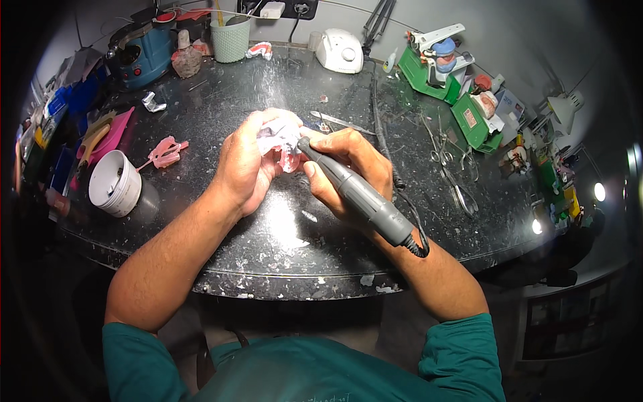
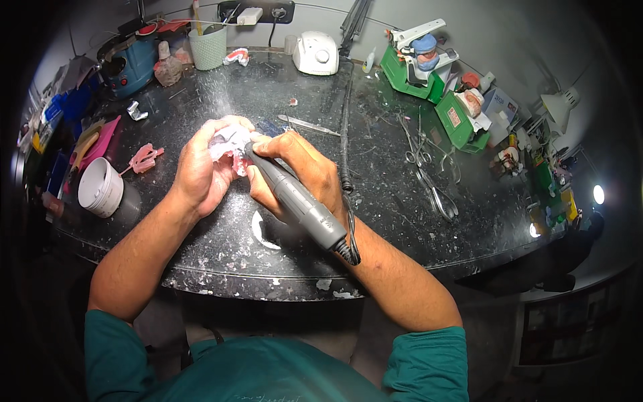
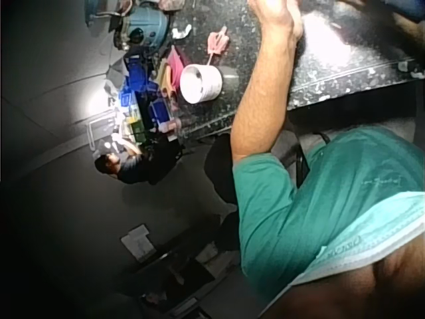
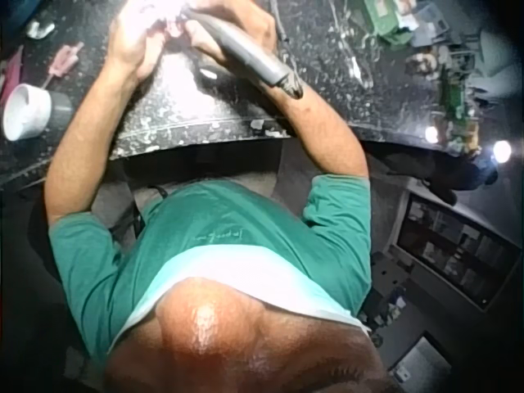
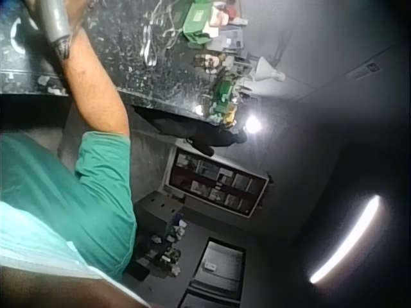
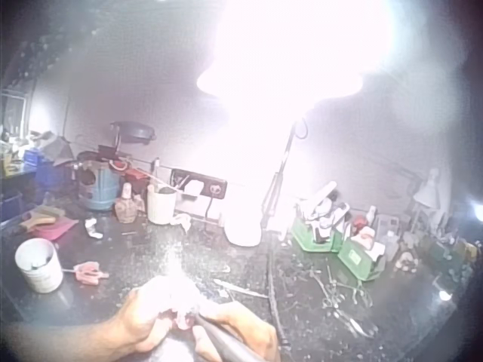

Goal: The person refines a pink dental prosthesis using a rotary tool and a metal file. They repeatedly grind and file the object, rotating it to access different surfaces, while debris accumulates on the workbench.

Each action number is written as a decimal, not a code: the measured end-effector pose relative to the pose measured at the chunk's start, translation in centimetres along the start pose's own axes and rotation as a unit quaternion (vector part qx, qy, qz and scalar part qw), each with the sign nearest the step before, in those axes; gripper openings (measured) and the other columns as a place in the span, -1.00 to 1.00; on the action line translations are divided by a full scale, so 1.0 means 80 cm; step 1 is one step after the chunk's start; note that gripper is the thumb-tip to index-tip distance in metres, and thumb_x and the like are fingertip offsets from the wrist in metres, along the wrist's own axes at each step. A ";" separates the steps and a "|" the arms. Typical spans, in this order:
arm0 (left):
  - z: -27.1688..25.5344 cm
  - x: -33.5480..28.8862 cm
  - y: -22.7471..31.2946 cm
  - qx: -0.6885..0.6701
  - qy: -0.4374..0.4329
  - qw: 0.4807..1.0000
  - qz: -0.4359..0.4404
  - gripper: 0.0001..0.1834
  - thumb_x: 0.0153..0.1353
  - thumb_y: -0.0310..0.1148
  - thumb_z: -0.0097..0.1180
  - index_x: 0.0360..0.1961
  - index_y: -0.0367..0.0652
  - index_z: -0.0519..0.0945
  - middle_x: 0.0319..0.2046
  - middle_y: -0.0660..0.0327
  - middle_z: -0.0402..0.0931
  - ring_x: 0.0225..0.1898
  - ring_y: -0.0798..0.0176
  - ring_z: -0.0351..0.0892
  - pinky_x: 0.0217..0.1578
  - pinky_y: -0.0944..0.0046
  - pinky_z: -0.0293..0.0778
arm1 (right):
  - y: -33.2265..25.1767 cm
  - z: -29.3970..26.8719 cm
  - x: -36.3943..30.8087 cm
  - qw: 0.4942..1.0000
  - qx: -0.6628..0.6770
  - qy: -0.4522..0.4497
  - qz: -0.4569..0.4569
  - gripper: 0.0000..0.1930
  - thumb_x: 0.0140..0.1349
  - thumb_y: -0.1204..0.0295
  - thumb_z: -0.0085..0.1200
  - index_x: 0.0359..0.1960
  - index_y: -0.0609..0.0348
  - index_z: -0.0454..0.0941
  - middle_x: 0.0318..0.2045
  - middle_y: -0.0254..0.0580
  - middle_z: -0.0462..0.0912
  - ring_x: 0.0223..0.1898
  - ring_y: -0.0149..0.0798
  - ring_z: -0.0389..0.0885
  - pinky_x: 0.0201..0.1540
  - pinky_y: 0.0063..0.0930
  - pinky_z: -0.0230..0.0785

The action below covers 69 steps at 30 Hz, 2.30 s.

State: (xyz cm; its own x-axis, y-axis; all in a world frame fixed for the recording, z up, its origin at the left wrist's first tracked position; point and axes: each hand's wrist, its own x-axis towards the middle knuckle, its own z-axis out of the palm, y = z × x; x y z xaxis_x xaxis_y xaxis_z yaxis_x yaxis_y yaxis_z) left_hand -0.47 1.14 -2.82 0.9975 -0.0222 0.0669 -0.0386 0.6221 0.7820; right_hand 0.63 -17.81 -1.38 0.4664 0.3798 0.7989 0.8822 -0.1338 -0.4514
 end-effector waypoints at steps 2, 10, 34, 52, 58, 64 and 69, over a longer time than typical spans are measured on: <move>0.001 -0.001 0.000 0.002 0.002 1.000 0.002 -0.67 0.46 -0.23 -0.07 0.00 -0.27 0.55 -0.13 0.06 0.59 -0.15 0.17 0.62 -0.19 0.15 0.63 | -0.001 -0.001 0.000 1.000 0.002 -0.002 0.000 -0.69 0.09 0.56 0.34 -0.16 0.26 0.51 -0.27 0.04 0.69 -0.28 -0.05 0.75 -0.22 -0.32 0.61; 0.013 -0.005 0.001 0.020 0.040 0.999 0.011 -0.66 0.46 -0.18 -0.09 -0.07 -0.22 0.59 -0.18 0.18 0.63 -0.15 0.29 0.63 -0.20 0.28 0.54 | 0.005 0.001 -0.002 1.000 0.009 0.001 -0.011 -0.69 0.08 0.56 0.34 -0.16 0.27 0.50 -0.23 0.09 0.70 -0.28 -0.04 0.75 -0.23 -0.31 0.61; 0.000 0.002 -0.002 -0.035 0.038 0.999 -0.010 -0.59 0.51 -0.22 -0.24 0.00 -0.33 0.54 -0.13 0.05 0.61 -0.08 0.15 0.63 -0.09 0.13 0.59 | 0.003 0.003 -0.001 0.999 0.018 -0.021 -0.031 -0.73 0.14 0.63 0.27 -0.14 0.36 0.50 -0.27 0.00 0.63 0.02 0.06 0.74 -0.05 -0.34 0.58; -0.007 0.004 -0.004 -0.049 0.015 0.999 -0.005 -0.60 0.50 -0.22 -0.22 0.02 -0.30 0.54 -0.14 0.08 0.62 -0.12 0.18 0.63 -0.15 0.19 0.56 | 0.000 0.003 -0.002 0.998 0.000 -0.025 -0.050 -0.69 0.10 0.65 0.28 -0.14 0.35 0.47 -0.30 -0.02 0.58 -0.06 0.03 0.75 -0.03 -0.28 0.58; -0.010 0.004 -0.004 -0.053 -0.008 0.998 -0.014 -0.62 0.50 -0.22 -0.22 -0.01 -0.28 0.55 -0.14 0.07 0.62 -0.12 0.17 0.63 -0.14 0.18 0.56 | 0.001 0.003 -0.002 0.998 -0.006 -0.027 -0.061 -0.69 0.10 0.63 0.26 -0.13 0.35 0.46 -0.29 -0.01 0.59 -0.14 -0.04 0.75 -0.09 -0.34 0.56; -0.023 0.009 -0.008 -0.076 -0.088 0.993 -0.005 -0.63 0.50 -0.22 -0.22 0.00 -0.27 0.54 -0.13 0.08 0.61 -0.11 0.17 0.63 -0.12 0.15 0.57 | 0.001 0.007 -0.001 0.998 -0.002 -0.005 -0.070 -0.68 -0.04 0.64 0.26 -0.21 0.32 0.47 -0.07 0.23 0.67 -0.25 -0.03 0.68 -0.16 -0.31 0.56; -0.025 0.010 -0.007 -0.085 -0.079 0.993 -0.018 -0.63 0.50 -0.23 -0.22 0.00 -0.27 0.53 -0.13 0.09 0.61 -0.13 0.20 0.62 -0.14 0.17 0.57 | 0.003 0.008 -0.002 0.998 0.005 -0.009 -0.068 -0.67 -0.07 0.65 0.25 -0.21 0.32 0.47 -0.09 0.23 0.67 -0.24 -0.03 0.69 -0.18 -0.33 0.56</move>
State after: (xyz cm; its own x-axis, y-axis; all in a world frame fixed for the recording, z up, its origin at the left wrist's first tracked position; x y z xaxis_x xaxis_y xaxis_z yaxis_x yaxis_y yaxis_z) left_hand 0.48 2.32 -4.42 0.9759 -0.1605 0.1479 0.0205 0.7421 0.6700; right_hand 0.72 -17.34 -1.85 0.3402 0.4101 0.8462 0.9369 -0.0702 -0.3426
